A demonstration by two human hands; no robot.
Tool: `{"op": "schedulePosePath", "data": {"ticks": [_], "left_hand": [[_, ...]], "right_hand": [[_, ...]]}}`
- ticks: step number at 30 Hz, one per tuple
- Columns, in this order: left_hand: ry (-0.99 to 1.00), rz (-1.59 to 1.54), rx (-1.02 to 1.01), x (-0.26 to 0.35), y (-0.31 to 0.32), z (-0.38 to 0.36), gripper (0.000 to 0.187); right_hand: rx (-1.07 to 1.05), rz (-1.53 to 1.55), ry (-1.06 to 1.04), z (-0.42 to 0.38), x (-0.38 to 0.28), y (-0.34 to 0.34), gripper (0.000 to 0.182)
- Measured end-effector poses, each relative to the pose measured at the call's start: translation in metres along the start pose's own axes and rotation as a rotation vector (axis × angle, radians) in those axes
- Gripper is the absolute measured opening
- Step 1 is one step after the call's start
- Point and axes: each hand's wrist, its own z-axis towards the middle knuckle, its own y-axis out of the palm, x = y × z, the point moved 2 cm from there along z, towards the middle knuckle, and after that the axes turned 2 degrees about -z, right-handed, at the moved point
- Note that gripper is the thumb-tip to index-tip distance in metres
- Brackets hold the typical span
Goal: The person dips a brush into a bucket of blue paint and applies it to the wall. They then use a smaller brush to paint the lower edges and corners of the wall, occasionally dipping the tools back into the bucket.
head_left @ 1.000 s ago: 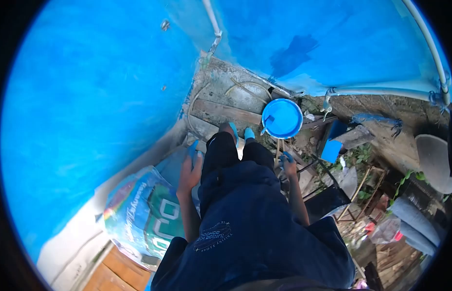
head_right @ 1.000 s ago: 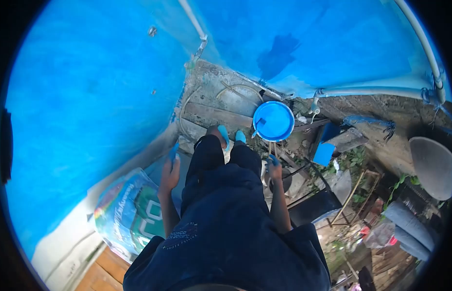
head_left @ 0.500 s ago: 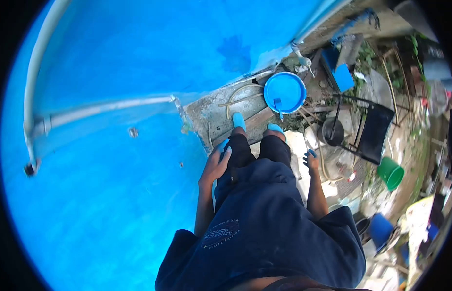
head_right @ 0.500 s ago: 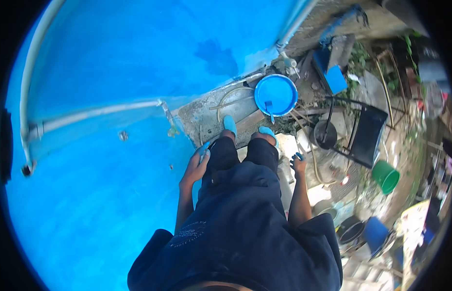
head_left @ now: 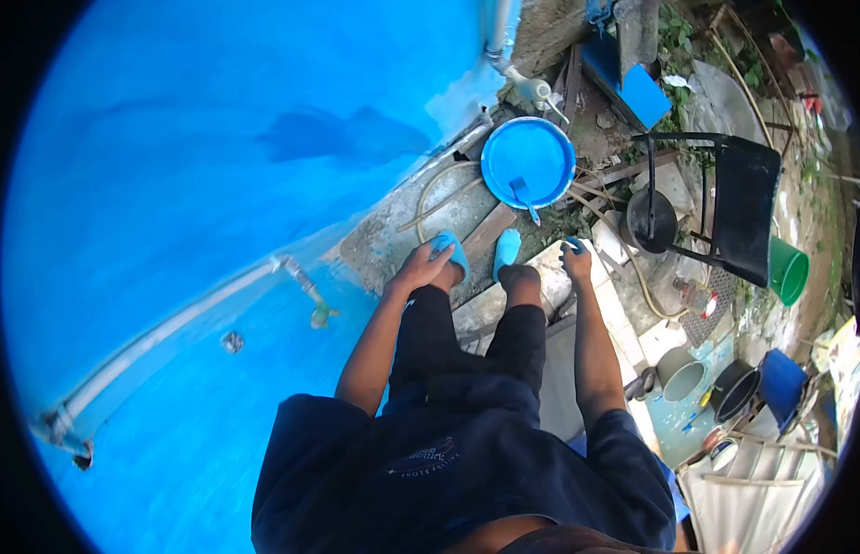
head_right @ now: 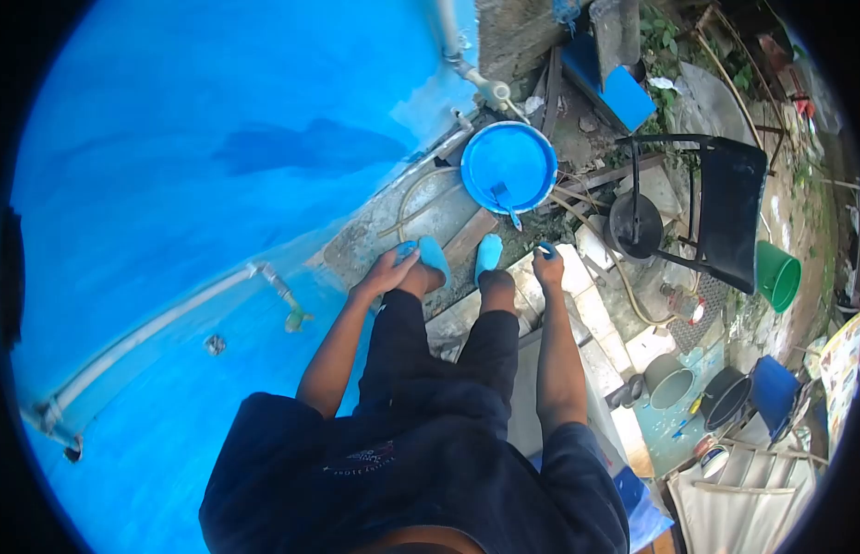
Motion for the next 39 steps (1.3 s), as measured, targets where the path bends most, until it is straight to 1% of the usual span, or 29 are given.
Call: {"op": "schedulePosePath", "data": {"ticks": [1,2,3,4,5,7,9,10,11,13,14,15,17,18,19,21,22,23,24,25,26,27,29,31,33,35,36,37,39], "left_hand": [[0.001,0.129,0.018,0.002,0.002,0.028,0.061],[0.047,0.091,0.057,0.001,0.009,0.05,0.061],[0.043,0.106,0.033,-0.003,0.015,0.069,0.061],[0.004,0.111,-0.034,-0.007,0.02,0.097,0.058],[-0.032,0.116,-0.094,-0.012,0.025,0.124,0.056],[-0.011,0.188,-0.082,-0.033,0.038,0.172,0.057],[0.073,0.381,-0.139,-0.062,0.047,0.227,0.062],[0.122,0.448,-0.146,-0.08,0.052,0.256,0.066],[0.132,0.445,-0.154,-0.101,0.058,0.281,0.066],[0.148,0.847,-0.223,-0.119,0.067,0.328,0.058],[0.228,0.963,-0.238,-0.124,0.07,0.343,0.054],[0.236,0.958,-0.226,-0.134,0.074,0.367,0.054],[0.15,1.168,-0.422,-0.155,0.084,0.42,0.058],[0.202,1.145,-0.422,-0.161,0.089,0.441,0.057],[0.201,1.14,-0.409,-0.157,0.091,0.449,0.057],[0.137,1.116,-0.435,-0.137,0.097,0.454,0.059],[0.151,1.113,-0.416,-0.138,0.1,0.465,0.059],[0.19,1.153,-0.461,-0.137,0.102,0.471,0.06],[0.217,1.194,-0.508,-0.139,0.102,0.472,0.061],[0.217,1.193,-0.478,-0.129,0.099,0.47,0.061],[0.248,1.184,-0.387,-0.113,0.097,0.462,0.056],[0.273,1.171,-0.322,-0.112,0.102,0.454,0.051],[0.311,1.148,-0.339,-0.113,0.111,0.444,0.052],[0.338,1.124,-0.333,-0.11,0.115,0.435,0.053],[0.369,1.158,-0.408,-0.103,0.115,0.424,0.052],[0.353,1.206,-0.381,-0.098,0.111,0.42,0.054],[0.341,1.248,-0.37,-0.096,0.107,0.416,0.056],[0.341,1.252,-0.357,-0.094,0.103,0.413,0.056],[0.426,1.158,-0.455,-0.085,0.097,0.402,0.058]], "right_hand": [[0.058,-0.113,-0.085,0.028,0.019,0.013,0.036],[0.101,-0.158,-0.112,0.058,0.039,0.022,0.037],[0.137,-0.21,-0.124,0.069,0.048,0.029,0.038],[0.148,-0.199,-0.106,0.079,0.052,0.034,0.038],[0.167,-0.252,-0.109,0.091,0.052,0.039,0.04],[0.2,-0.299,-0.103,0.124,0.077,0.055,0.043],[0.151,-0.293,-0.055,0.16,0.107,0.069,0.044],[0.106,-0.321,-0.035,0.18,0.124,0.078,0.056],[0.118,-0.323,-0.03,0.194,0.143,0.086,0.056],[0.113,-0.437,-0.045,0.224,0.165,0.106,0.075],[0.13,-0.437,-0.052,0.238,0.173,0.117,0.075],[0.183,-0.39,-0.025,0.247,0.178,0.13,0.079],[0.278,-0.297,0.035,0.256,0.184,0.159,0.088],[0.298,-0.162,0.06,0.255,0.181,0.17,0.082],[0.296,-0.167,0.047,0.267,0.187,0.179,0.082],[0.231,-0.147,0.239,0.291,0.203,0.19,0.079],[0.223,-0.177,0.254,0.288,0.198,0.193,0.066],[0.23,-0.184,0.231,0.278,0.192,0.19,0.066],[0.301,-0.446,0.125,0.258,0.178,0.187,0.065],[0.458,-0.536,0.018,0.27,0.196,0.19,0.064],[0.631,-0.641,-0.08,0.284,0.217,0.193,0.064],[0.809,-0.744,-0.159,0.298,0.239,0.196,0.065],[0.221,-0.599,0.116,0.285,0.205,0.183,0.064],[0.2,-0.619,0.09,0.298,0.21,0.178,0.061],[0.165,-0.63,0.061,0.317,0.223,0.176,0.058],[0.2,-0.374,-0.095,0.326,0.229,0.173,0.045],[0.21,-0.116,-0.191,0.322,0.22,0.171,0.031],[0.21,-0.113,-0.202,0.323,0.21,0.175,0.031],[0.385,0.227,-0.536,0.334,0.197,0.173,0.026]]}}
